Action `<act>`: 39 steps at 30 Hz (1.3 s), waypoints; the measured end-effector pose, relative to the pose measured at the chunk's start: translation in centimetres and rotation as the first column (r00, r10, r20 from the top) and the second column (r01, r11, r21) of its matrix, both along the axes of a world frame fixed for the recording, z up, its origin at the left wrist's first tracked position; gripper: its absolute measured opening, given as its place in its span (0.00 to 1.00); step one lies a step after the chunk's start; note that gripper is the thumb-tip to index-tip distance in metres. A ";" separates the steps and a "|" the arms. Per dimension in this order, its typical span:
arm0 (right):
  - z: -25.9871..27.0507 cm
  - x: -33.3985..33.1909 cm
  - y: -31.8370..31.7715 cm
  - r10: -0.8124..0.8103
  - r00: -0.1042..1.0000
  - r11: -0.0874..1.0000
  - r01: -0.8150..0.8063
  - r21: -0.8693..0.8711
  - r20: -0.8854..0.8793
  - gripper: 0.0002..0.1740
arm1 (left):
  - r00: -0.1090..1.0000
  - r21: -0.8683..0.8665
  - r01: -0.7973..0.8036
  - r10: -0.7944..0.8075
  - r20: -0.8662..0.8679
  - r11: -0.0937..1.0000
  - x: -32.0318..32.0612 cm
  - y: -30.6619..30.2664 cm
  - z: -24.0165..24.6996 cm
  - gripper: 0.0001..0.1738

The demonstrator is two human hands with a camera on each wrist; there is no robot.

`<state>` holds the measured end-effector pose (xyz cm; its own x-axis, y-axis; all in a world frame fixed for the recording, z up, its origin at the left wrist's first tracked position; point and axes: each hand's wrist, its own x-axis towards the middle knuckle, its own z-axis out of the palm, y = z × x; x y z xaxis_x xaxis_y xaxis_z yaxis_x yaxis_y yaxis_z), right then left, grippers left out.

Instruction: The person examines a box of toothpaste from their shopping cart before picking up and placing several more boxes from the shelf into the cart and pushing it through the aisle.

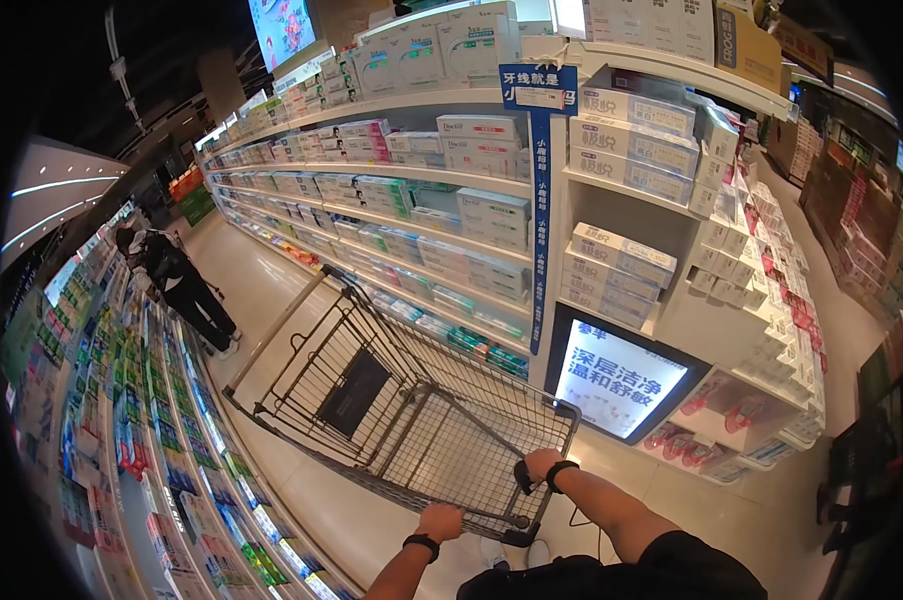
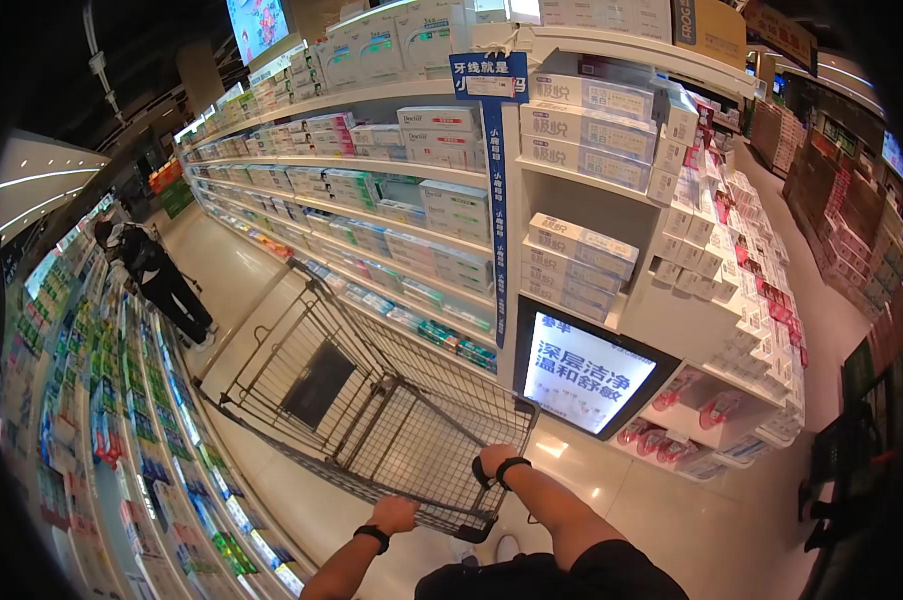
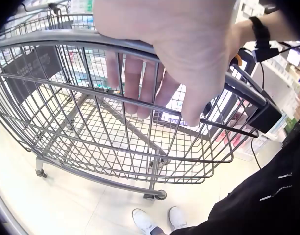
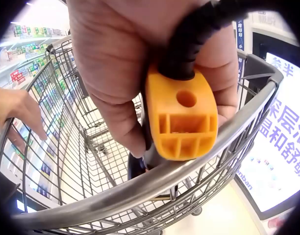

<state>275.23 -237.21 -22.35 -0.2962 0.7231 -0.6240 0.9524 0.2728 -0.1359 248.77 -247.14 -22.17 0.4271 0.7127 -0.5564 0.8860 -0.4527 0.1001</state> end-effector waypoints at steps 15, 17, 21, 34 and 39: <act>-2.4 9.2 -2.1 -0.108 0.994 0.979 0.106 0.172 0.001 0.10 | 0.993 0.110 -0.034 0.021 0.112 0.993 10.0 -3.2 -1.0 0.14; -2.7 10.4 -2.9 -0.100 0.994 0.964 0.106 0.243 -0.036 0.10 | 0.991 0.129 -0.027 0.009 0.132 0.991 10.9 -3.3 -1.2 0.14; -2.2 12.5 -4.7 -0.078 0.992 0.927 0.108 0.359 -0.097 0.08 | 0.991 0.103 -0.015 0.002 0.132 0.995 12.8 -3.4 -1.6 0.19; -2.4 15.0 -12.0 -0.074 0.818 0.631 0.482 0.608 -0.571 0.16 | 0.902 0.187 0.124 -0.189 0.388 0.974 12.7 -2.9 -1.4 0.19; -2.3 15.3 -17.2 -0.202 0.766 0.565 0.601 0.566 -0.611 0.29 | 0.976 0.133 0.165 -0.181 0.119 0.977 6.8 -0.5 0.3 0.23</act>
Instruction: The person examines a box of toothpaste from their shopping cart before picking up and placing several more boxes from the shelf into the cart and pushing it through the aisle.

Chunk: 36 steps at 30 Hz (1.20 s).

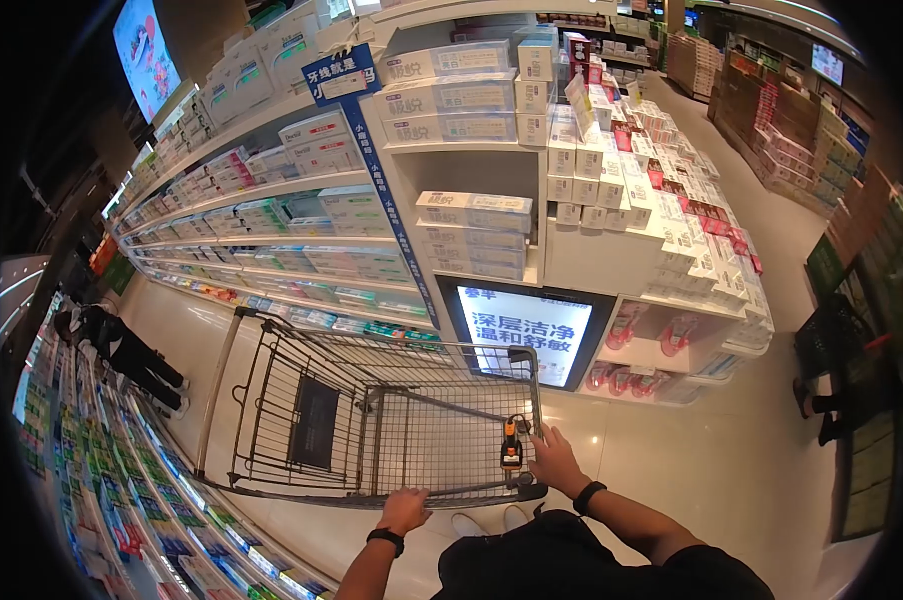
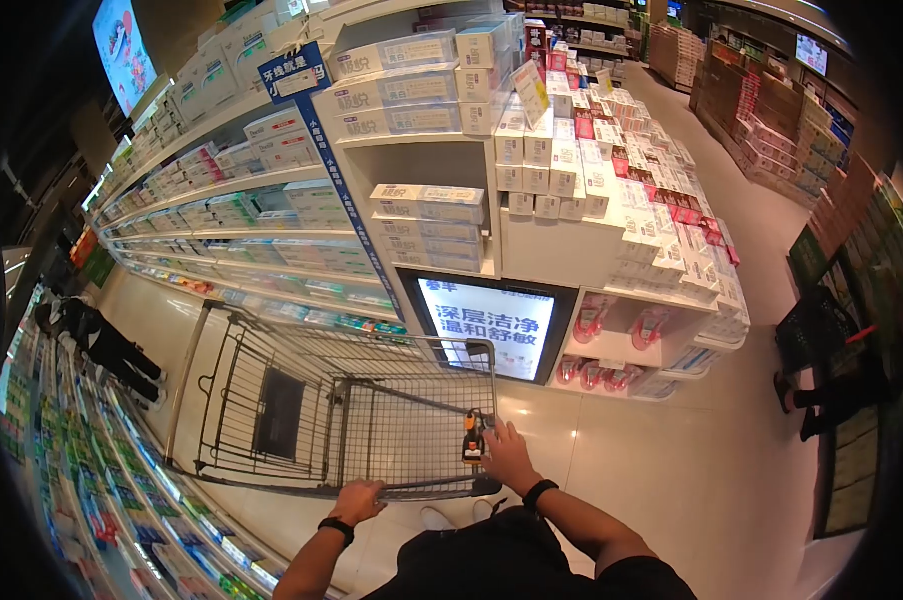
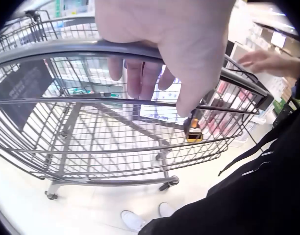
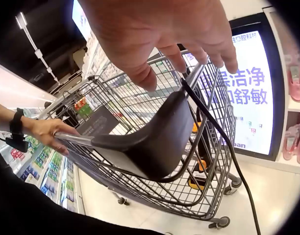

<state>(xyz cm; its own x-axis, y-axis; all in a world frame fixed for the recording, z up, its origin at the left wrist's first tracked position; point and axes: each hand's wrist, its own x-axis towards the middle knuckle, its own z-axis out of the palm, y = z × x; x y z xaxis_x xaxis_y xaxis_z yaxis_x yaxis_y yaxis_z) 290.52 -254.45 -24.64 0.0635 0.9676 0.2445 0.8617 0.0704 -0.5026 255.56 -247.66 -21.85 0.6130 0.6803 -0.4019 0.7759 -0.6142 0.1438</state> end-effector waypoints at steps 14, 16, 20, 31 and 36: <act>-1.0 -1.5 -2.2 -0.100 0.971 0.976 0.053 -0.210 -0.218 0.35 | 0.914 -0.021 -0.219 0.198 -0.354 0.975 -5.0 3.2 0.3 0.30; -0.4 -1.7 -2.3 -0.110 0.970 0.971 0.058 -0.233 -0.215 0.35 | 0.905 -0.014 -0.223 0.202 -0.375 0.975 -5.2 3.2 0.1 0.30; -1.1 -2.0 -2.5 -0.109 0.973 0.989 0.086 -0.120 -0.205 0.34 | 0.920 -0.053 -0.193 0.162 -0.357 0.980 -5.7 3.6 -0.7 0.30; -2.3 -3.1 -2.4 -0.195 0.959 0.977 0.172 -0.124 -0.204 0.35 | 0.985 -0.132 -0.096 0.075 -0.157 0.987 -5.9 2.9 2.3 0.22; -2.4 -4.2 -3.0 -0.350 0.924 0.936 0.339 -0.093 -0.154 0.34 | 0.982 -0.234 -0.176 0.154 -0.109 0.956 -5.3 3.2 3.8 0.18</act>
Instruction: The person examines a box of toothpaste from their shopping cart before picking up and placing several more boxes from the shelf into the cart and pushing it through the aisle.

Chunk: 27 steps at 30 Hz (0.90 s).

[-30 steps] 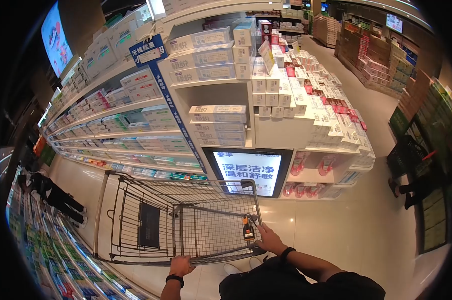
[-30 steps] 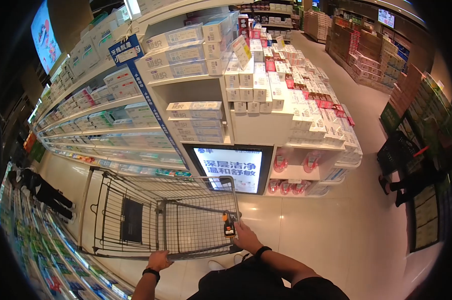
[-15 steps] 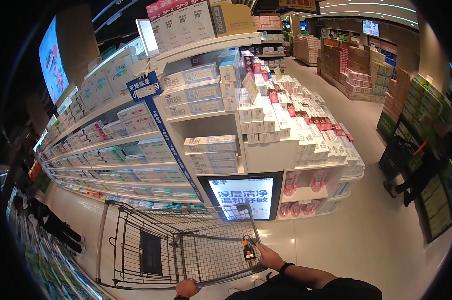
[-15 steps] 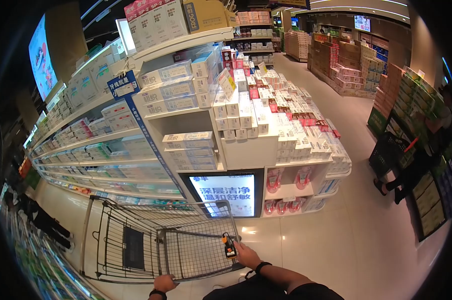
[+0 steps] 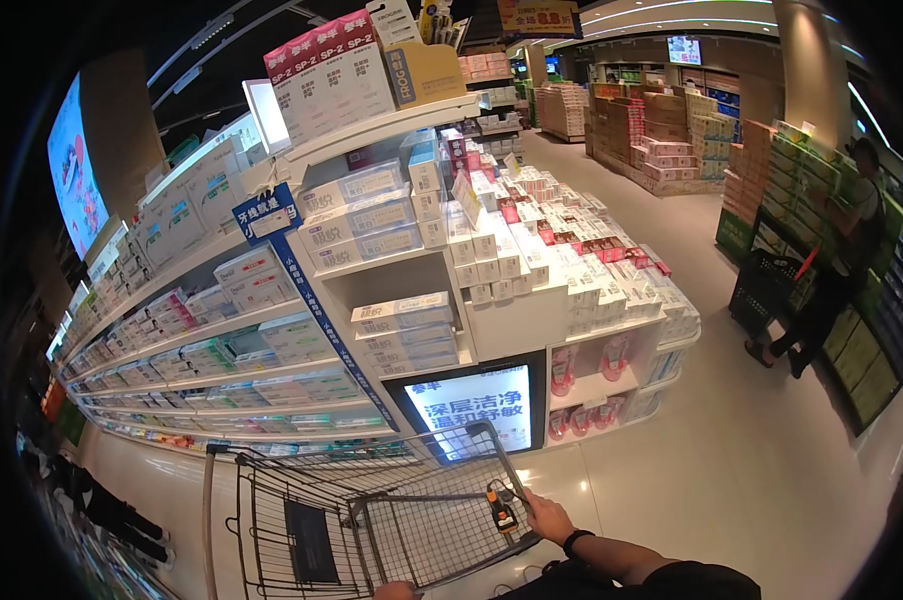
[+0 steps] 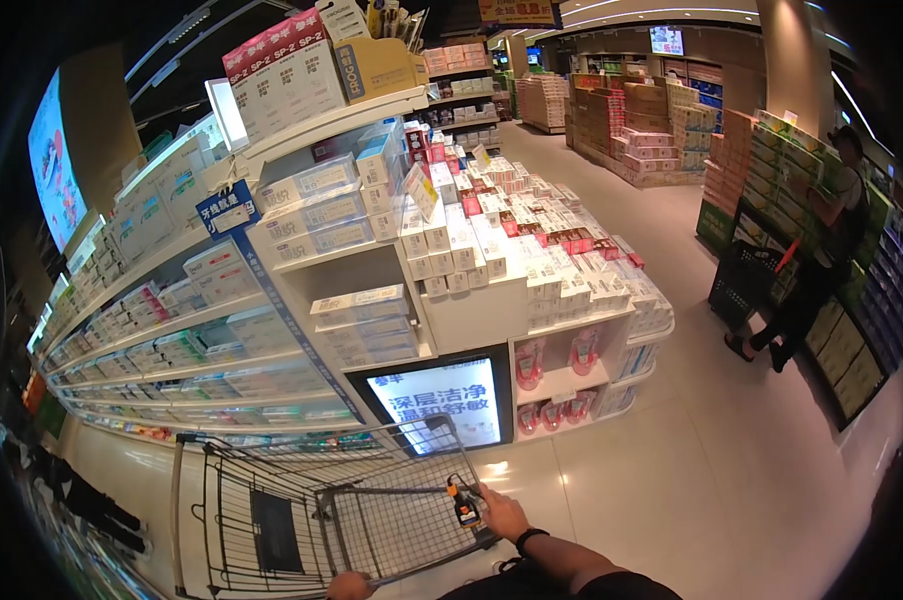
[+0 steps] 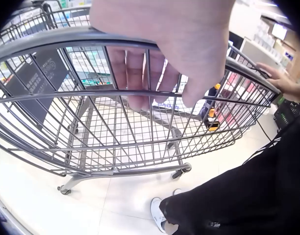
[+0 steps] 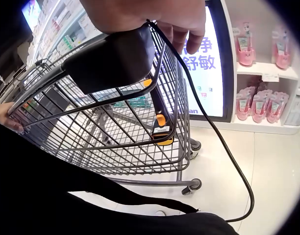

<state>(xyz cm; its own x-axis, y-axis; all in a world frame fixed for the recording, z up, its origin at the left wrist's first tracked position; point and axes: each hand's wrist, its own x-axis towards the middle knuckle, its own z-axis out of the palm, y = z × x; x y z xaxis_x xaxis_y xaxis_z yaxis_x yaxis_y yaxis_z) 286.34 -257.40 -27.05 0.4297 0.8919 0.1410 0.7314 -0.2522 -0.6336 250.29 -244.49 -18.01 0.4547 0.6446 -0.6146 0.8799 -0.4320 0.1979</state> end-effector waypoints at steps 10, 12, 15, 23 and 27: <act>-1.8 -1.7 0.0 -0.271 0.958 0.934 0.286 -0.215 0.097 0.18 | 0.977 0.044 0.179 -0.173 -0.122 0.983 -1.8 1.9 -5.8 0.24; -2.1 -2.1 0.0 -0.334 0.941 0.904 0.336 -0.264 0.054 0.19 | 0.955 0.018 0.202 -0.193 -0.223 0.979 -1.1 2.0 -5.1 0.26; -3.3 -2.7 0.1 -0.418 0.907 0.859 0.412 -0.302 0.049 0.21 | 0.965 0.067 0.217 -0.204 -0.165 0.974 -0.4 1.0 -3.0 0.24; -2.8 -2.7 0.0 -0.474 0.876 0.842 0.420 -0.339 -0.094 0.26 | 0.983 0.184 0.181 -0.181 -0.013 0.966 -1.3 0.6 -3.7 0.21; -2.2 -2.6 0.0 -0.464 0.879 0.849 0.405 -0.340 -0.110 0.25 | 0.984 0.224 0.155 -0.170 0.049 0.962 -1.3 0.2 -3.2 0.18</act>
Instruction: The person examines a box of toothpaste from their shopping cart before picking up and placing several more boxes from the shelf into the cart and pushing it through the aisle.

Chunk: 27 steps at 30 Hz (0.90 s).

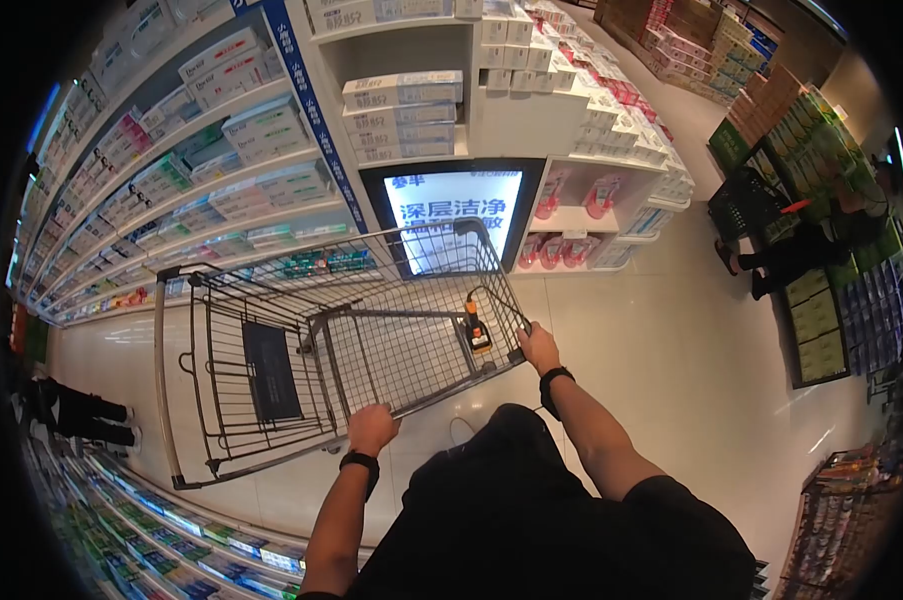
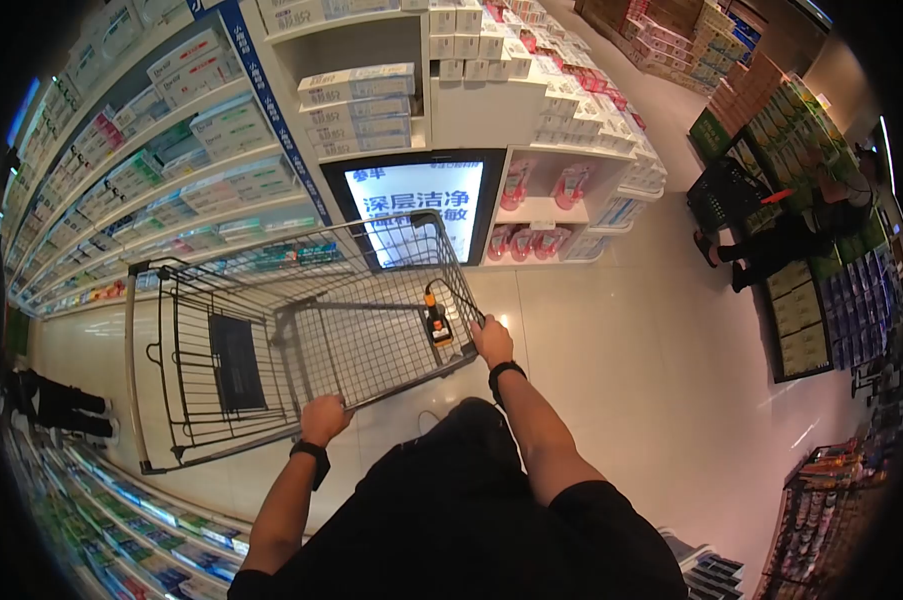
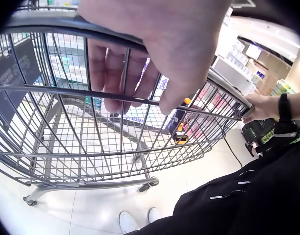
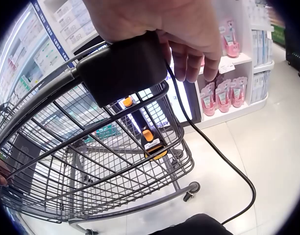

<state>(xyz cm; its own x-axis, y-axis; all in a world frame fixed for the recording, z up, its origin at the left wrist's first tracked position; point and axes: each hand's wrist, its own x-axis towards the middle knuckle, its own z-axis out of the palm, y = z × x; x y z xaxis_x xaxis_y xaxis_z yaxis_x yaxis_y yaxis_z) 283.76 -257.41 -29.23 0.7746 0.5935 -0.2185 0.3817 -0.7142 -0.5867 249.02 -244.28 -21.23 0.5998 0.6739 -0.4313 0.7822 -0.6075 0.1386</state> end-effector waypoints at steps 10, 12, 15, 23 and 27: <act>1.5 0.0 0.2 -0.021 0.998 0.999 0.019 -0.035 -0.055 0.25 | 0.997 -0.035 -0.071 0.072 0.003 0.997 0.8 -0.1 1.4 0.14; 1.5 0.0 0.3 -0.021 0.998 0.999 0.019 -0.035 -0.056 0.25 | 0.998 -0.036 -0.064 0.063 -0.018 0.997 0.6 0.1 0.5 0.14; 1.5 0.2 0.3 -0.028 0.998 0.999 0.026 -0.037 -0.053 0.25 | 0.998 -0.033 -0.051 0.051 -0.023 0.998 0.7 0.1 0.1 0.15; 0.9 0.7 0.0 -0.044 0.995 0.999 0.044 -0.004 -0.085 0.26 | 0.998 -0.049 -0.051 0.049 -0.044 0.998 1.3 -0.1 0.7 0.15; 0.6 0.9 -0.2 -0.014 0.997 1.000 0.014 -0.004 -0.073 0.27 | 0.998 -0.044 -0.034 0.032 -0.049 0.998 1.4 -0.2 0.5 0.15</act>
<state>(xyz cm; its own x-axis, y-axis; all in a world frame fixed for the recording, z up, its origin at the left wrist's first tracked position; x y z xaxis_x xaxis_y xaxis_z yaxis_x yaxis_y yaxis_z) 284.61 -257.64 -28.61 0.7648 0.5821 -0.2763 0.3283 -0.7210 -0.6102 250.44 -244.43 -20.74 0.5553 0.6721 -0.4898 0.8081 -0.5752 0.1269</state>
